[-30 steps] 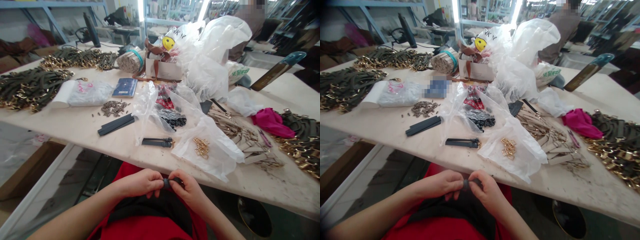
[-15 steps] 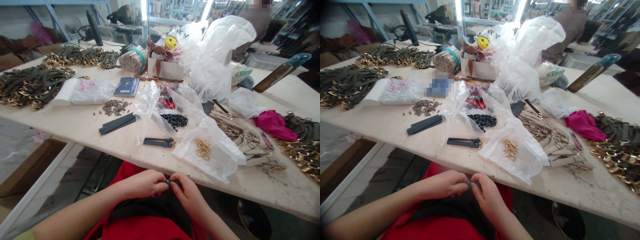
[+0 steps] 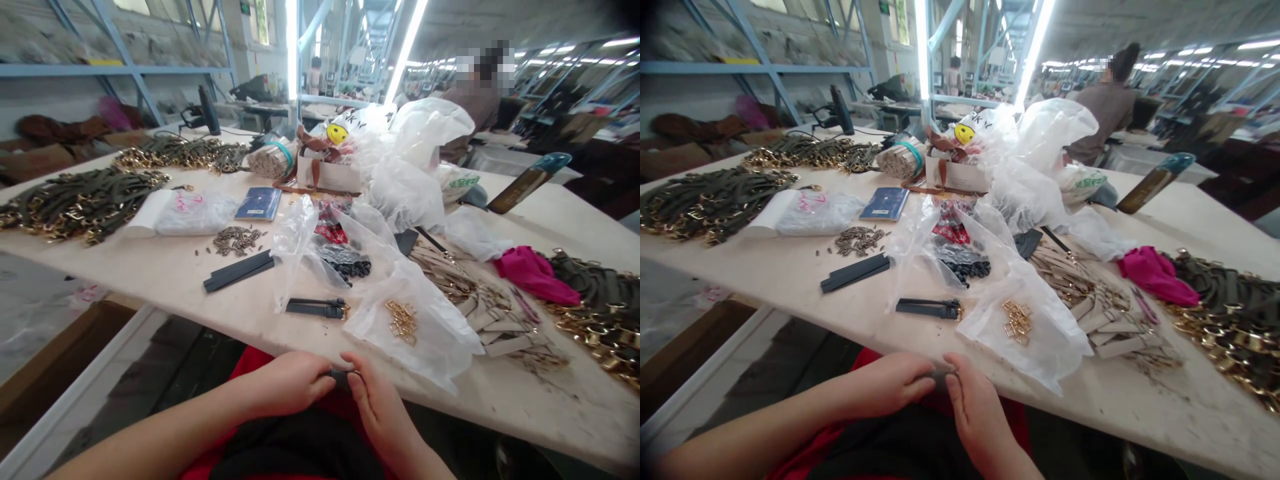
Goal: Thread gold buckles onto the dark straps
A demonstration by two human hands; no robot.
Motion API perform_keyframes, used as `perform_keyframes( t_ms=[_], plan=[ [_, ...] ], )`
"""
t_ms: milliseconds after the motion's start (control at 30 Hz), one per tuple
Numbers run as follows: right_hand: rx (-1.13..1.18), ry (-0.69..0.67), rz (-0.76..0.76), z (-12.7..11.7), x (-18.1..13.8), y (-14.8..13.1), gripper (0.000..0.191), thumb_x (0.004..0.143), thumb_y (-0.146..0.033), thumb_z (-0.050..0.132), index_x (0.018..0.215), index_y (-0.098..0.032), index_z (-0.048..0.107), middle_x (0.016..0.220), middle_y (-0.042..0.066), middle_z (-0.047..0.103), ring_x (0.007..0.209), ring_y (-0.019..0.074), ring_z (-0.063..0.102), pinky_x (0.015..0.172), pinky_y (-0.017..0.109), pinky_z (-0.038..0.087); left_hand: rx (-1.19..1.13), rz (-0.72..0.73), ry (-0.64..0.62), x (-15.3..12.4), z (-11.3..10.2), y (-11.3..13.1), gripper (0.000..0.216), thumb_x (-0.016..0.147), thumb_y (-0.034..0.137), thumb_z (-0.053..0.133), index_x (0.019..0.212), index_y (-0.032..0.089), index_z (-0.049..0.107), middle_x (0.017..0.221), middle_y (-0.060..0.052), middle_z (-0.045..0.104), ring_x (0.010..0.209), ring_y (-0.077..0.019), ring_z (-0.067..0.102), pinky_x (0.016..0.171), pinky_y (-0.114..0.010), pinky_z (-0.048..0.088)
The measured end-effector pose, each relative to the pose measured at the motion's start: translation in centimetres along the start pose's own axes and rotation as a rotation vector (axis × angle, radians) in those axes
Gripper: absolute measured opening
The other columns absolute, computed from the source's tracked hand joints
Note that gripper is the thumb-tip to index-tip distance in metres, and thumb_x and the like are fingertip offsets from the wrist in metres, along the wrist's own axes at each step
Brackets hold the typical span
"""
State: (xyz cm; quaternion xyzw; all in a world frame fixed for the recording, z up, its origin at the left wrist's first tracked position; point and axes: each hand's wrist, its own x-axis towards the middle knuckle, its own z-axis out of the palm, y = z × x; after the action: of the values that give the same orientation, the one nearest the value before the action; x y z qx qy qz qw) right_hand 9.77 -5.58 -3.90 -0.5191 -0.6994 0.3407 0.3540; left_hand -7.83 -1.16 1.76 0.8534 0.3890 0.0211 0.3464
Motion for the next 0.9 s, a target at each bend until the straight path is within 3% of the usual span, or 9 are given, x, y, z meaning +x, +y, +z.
perform_keyframes(
  t_ms=[233, 467, 600, 700, 900],
  plan=[
    [-0.173, 0.148, -0.146, -0.2, 2.9, 0.0, 0.027, 0.088, -0.029, 0.034, 0.108, -0.020, 0.049, 0.093, 0.010, 0.066, 0.083, 0.0237, 0.062, 0.071, 0.036, 0.048, 0.087, -0.033, 0.115, 1.2, -1.6, 0.0, 0.028, 0.083, 0.030, 0.037, 0.078, 0.018, 0.062, 0.077, -0.007, 0.066, 0.067, -0.0207, 0.059, 0.056, -0.025, 0.038],
    [-0.097, 0.140, -0.166, 0.4, 5.8, 1.0, 0.027, 0.090, -0.031, 0.030, 0.109, -0.022, 0.047, 0.079, 0.005, 0.064, 0.063, 0.0182, 0.060, 0.059, 0.030, 0.048, 0.084, -0.014, 0.016, 1.7, -5.3, 0.2, 0.025, 0.080, 0.026, 0.041, 0.063, 0.019, 0.057, 0.060, -0.002, 0.060, 0.051, -0.0149, 0.051, 0.045, -0.023, 0.029],
    [-0.187, 0.182, -0.267, 0.2, 5.6, 0.9, 0.025, 0.090, -0.027, 0.033, 0.109, -0.022, 0.047, 0.092, 0.007, 0.066, 0.077, 0.0191, 0.063, 0.064, 0.029, 0.050, 0.075, -0.029, -0.040, 1.9, -5.3, 0.1, 0.025, 0.077, 0.023, 0.040, 0.057, 0.018, 0.054, 0.058, -0.002, 0.059, 0.049, -0.0148, 0.051, 0.044, -0.023, 0.030],
    [-0.281, 0.223, -0.363, -0.6, 5.5, 0.4, 0.024, 0.089, -0.024, 0.033, 0.107, -0.021, 0.048, 0.089, 0.007, 0.067, 0.076, 0.0190, 0.064, 0.063, 0.029, 0.051, -0.023, -0.035, -0.092, 2.1, -5.2, -0.1, 0.027, 0.079, 0.023, 0.038, 0.059, 0.017, 0.055, 0.056, 0.000, 0.059, 0.049, -0.0124, 0.053, 0.046, -0.020, 0.035],
    [-0.393, 0.291, -0.435, -1.4, 5.7, -0.7, 0.023, 0.088, -0.021, 0.033, 0.106, -0.018, 0.048, 0.081, 0.007, 0.067, 0.072, 0.0191, 0.064, 0.061, 0.030, 0.051, -0.015, -0.003, -0.003, 2.1, -5.1, -0.5, 0.023, 0.080, 0.027, 0.040, 0.072, 0.017, 0.059, 0.061, 0.001, 0.062, 0.053, -0.0118, 0.056, 0.049, -0.019, 0.037]
  ],
)
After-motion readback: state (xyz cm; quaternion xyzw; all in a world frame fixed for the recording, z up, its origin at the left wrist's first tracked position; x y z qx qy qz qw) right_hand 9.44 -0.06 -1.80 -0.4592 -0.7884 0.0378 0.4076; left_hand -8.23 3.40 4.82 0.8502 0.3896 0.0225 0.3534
